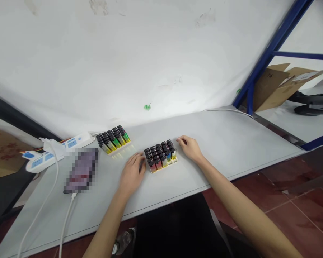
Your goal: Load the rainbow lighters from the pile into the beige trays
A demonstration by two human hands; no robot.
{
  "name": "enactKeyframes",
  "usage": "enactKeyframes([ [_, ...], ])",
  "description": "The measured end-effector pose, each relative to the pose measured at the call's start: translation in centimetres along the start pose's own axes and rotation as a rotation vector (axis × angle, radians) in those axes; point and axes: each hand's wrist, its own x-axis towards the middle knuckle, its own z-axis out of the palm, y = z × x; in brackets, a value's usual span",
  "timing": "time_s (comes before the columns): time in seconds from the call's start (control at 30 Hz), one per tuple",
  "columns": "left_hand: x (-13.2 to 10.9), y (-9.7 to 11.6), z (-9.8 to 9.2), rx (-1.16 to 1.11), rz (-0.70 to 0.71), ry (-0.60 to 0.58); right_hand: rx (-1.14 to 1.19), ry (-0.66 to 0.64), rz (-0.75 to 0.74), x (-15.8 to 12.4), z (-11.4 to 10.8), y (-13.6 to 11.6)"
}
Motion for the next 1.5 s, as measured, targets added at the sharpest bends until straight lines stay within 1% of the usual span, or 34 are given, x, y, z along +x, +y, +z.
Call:
enactKeyframes([
  [0.17,-0.5,0.2,-0.8,-0.054,-0.026,-0.025,-0.011,-0.004,0.003,0.0,0.0,0.0],
  [0.27,-1.0,0.4,-1.5,-0.143,0.025,-0.082,-0.017,-0.013,0.011,0.0,0.0,-0.1],
  [0.37,-1.1,0.8,-1.5,-0.127,0.047,-0.128,-0.017,-0.018,0.016,-0.1,0.0,-0.2],
  [0.43,-0.8,1.1,-1.2,-0.092,0.015,-0.109,-0.023,-0.021,0.01,-0.1,0.0,-0.2],
  [0.57,0.0,1.5,-0.9,-0.094,-0.022,-0.074,-0.039,-0.008,0.012,-0.1,0.0,-0.1],
  [0.67,0.5,0.6,-1.3,-0.082,-0.052,-0.059,-0.027,-0.004,0.003,-0.1,0.0,0.2],
  [0.73,0.6,-0.9,-1.7,-0.06,-0.097,-0.031,-0.019,-0.003,-0.003,-0.1,0.1,0.3],
  [0.9,0.5,-5.3,-3.0,-0.001,-0.237,0.08,-0.003,0.005,-0.003,-0.1,0.1,0.4],
  [1.0,0.3,-6.9,-3.7,0.014,-0.321,0.119,0.003,0.002,0.002,-0.1,0.1,0.3],
  [1.07,0.2,-7.1,-3.9,0.011,-0.366,0.149,0.006,0.0,0.0,-0.1,0.1,0.2],
  [1.17,0.1,-6.7,-4.1,0.013,-0.413,0.165,0.006,0.0,-0.003,-0.1,0.1,0.2],
  [1.27,-0.1,-6.2,-4.2,0.028,-0.422,0.192,0.012,0.001,0.002,-0.1,0.0,0.1],
  [1.37,-0.3,-6.2,-4.3,0.062,-0.428,0.234,0.014,0.006,0.002,-0.1,0.0,0.2],
  [1.5,-0.6,-6.7,-4.2,0.161,-0.442,0.2,0.019,0.006,0.004,-0.1,0.1,0.2],
])
